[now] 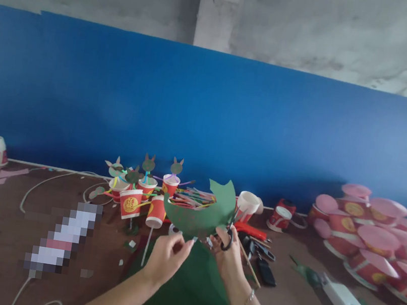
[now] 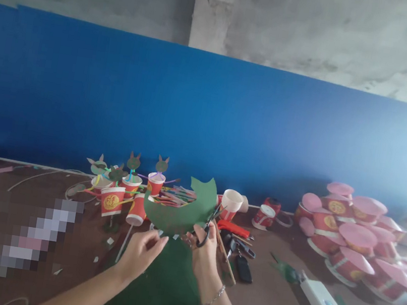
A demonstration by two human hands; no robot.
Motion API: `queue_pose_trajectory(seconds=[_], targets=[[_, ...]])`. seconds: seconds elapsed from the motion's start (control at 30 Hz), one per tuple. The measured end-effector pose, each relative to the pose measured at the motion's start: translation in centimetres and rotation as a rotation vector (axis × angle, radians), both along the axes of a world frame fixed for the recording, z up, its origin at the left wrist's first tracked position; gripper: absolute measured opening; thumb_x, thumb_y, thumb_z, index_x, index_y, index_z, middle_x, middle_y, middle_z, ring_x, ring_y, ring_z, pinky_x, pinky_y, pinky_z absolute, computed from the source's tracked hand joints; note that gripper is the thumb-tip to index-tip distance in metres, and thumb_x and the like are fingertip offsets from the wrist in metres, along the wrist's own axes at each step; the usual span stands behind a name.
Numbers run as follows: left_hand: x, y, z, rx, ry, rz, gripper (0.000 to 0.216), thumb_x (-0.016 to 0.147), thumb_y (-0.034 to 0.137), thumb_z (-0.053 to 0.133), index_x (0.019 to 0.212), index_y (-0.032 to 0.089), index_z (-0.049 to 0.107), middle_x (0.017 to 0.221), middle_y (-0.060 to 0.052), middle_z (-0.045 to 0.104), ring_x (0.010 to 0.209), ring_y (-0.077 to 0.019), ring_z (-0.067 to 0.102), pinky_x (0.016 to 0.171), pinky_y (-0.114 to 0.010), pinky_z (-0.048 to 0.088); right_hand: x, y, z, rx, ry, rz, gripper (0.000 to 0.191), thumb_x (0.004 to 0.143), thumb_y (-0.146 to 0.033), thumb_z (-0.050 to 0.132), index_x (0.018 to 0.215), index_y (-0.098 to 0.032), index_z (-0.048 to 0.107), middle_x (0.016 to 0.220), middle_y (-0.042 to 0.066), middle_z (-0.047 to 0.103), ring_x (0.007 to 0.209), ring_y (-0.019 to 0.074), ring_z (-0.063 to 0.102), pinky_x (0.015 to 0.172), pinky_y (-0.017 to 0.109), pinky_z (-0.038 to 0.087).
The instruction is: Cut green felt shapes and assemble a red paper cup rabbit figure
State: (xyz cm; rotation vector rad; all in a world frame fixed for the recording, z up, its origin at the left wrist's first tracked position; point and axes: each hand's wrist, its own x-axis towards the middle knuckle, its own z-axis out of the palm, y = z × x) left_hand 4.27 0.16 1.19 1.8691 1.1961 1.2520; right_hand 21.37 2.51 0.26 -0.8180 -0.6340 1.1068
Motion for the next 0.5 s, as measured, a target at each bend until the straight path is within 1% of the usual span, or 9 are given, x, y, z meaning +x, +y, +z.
queue_pose_trajectory(seconds=[0.03, 0.07, 0.1, 0.17, 0.23, 0.27, 0.33, 0.4, 0.5], targets=[[0.4, 0.1, -0.2, -0.131, -0.084, -0.001, 0.032, 0.079, 0.042, 0.05, 0.058, 0.017, 0.05, 0.05, 0.002, 0.047, 0.048, -0.01, 0.042, 0.047, -0.021, 0.03, -0.2, -0.1, 0.0, 0.007, 0.023, 0.002, 0.047, 0.052, -0.022, 0.075, 0.089, -0.029, 0.047, 0.069, -0.012, 0.057, 0.058, 0.0086, 0.057, 0.059, 0.025, 0.053], [0.7, 0.3, -0.4, -0.228, -0.151, -0.031, 0.032, 0.077, 0.045, 0.051, 0.062, 0.017, 0.052, 0.052, 0.002, 0.049, 0.047, -0.0096, 0.041, 0.045, -0.021, 0.027, -0.5, -0.2, 0.0, 0.012, 0.035, 0.011, 0.043, 0.055, -0.026, 0.074, 0.089, -0.03, 0.047, 0.07, -0.011, 0.057, 0.059, 0.0093, 0.058, 0.059, 0.025, 0.053], [1.0, 0.6, -0.5, -0.313, -0.227, -0.068, 0.034, 0.077, 0.048, 0.051, 0.064, 0.017, 0.052, 0.049, 0.004, 0.047, 0.043, -0.0084, 0.037, 0.042, -0.021, 0.024, -0.8, -0.4, 0.1, 0.019, 0.031, 0.021, 0.042, 0.057, -0.028, 0.073, 0.09, -0.029, 0.047, 0.071, -0.011, 0.058, 0.06, 0.0101, 0.058, 0.059, 0.026, 0.053], [1.1, 1.1, -0.5, -0.416, -0.363, -0.097, 0.037, 0.077, 0.051, 0.05, 0.062, 0.017, 0.049, 0.041, 0.008, 0.035, 0.037, -0.0063, 0.026, 0.04, -0.021, 0.017, -1.4, -0.7, 0.5, 0.026, -0.03, 0.063, 0.041, 0.057, -0.028, 0.073, 0.088, -0.027, 0.047, 0.072, -0.009, 0.059, 0.061, 0.0115, 0.059, 0.057, 0.025, 0.052], [0.8, 1.4, -0.5, -0.43, -0.458, -0.077, 0.042, 0.077, 0.052, 0.05, 0.053, 0.018, 0.04, 0.037, 0.01, 0.023, 0.036, -0.005, 0.018, 0.04, -0.021, 0.012, -1.9, -1.2, 0.9, 0.018, -0.107, 0.109, 0.039, 0.058, -0.025, 0.074, 0.085, -0.024, 0.046, 0.068, -0.007, 0.057, 0.057, 0.011, 0.057, 0.056, 0.024, 0.05], [0.6, 1.6, -0.4, -0.412, -0.485, -0.052, 0.046, 0.076, 0.051, 0.052, 0.049, 0.019, 0.035, 0.036, 0.01, 0.02, 0.036, -0.0045, 0.017, 0.04, -0.022, 0.012, -2.1, -1.4, 1.1, 0.017, -0.145, 0.134, 0.038, 0.06, -0.025, 0.074, 0.085, -0.023, 0.046, 0.067, -0.007, 0.056, 0.056, 0.0106, 0.056, 0.056, 0.023, 0.05], [0.1, 1.8, -0.2, -0.358, -0.516, 0.008, 0.052, 0.076, 0.051, 0.053, 0.043, 0.019, 0.027, 0.035, 0.01, 0.018, 0.035, -0.0036, 0.016, 0.04, -0.022, 0.012, -2.3, -1.8, 1.3, 0.026, -0.232, 0.192, 0.032, 0.066, -0.028, 0.071, 0.085, -0.022, 0.045, 0.067, -0.006, 0.055, 0.058, 0.0106, 0.056, 0.055, 0.022, 0.049], [-0.3, 2.0, 0.1, -0.309, -0.542, 0.085, 0.054, 0.078, 0.051, 0.051, 0.039, 0.018, 0.032, 0.033, 0.009, 0.019, 0.034, -0.0033, 0.019, 0.04, -0.022, 0.015, -2.4, -2.1, 1.2, 0.035, -0.344, 0.293, 0.029, 0.071, -0.032, 0.068, 0.085, -0.022, 0.045, 0.066, -0.005, 0.054, 0.06, 0.0109, 0.055, 0.052, 0.021, 0.048], [-0.7, 2.3, 0.3, -0.261, -0.602, 0.187, 0.053, 0.079, 0.053, 0.047, 0.043, 0.014, 0.049, 0.032, 0.008, 0.023, 0.034, -0.0038, 0.023, 0.04, -0.02, 0.02, -2.7, -2.4, 0.7, 0.005, -0.512, 0.505, 0.03, 0.073, -0.039, 0.064, 0.087, -0.02, 0.046, 0.061, -0.005, 0.054, 0.054, 0.01, 0.054, 0.044, 0.018, 0.043]])
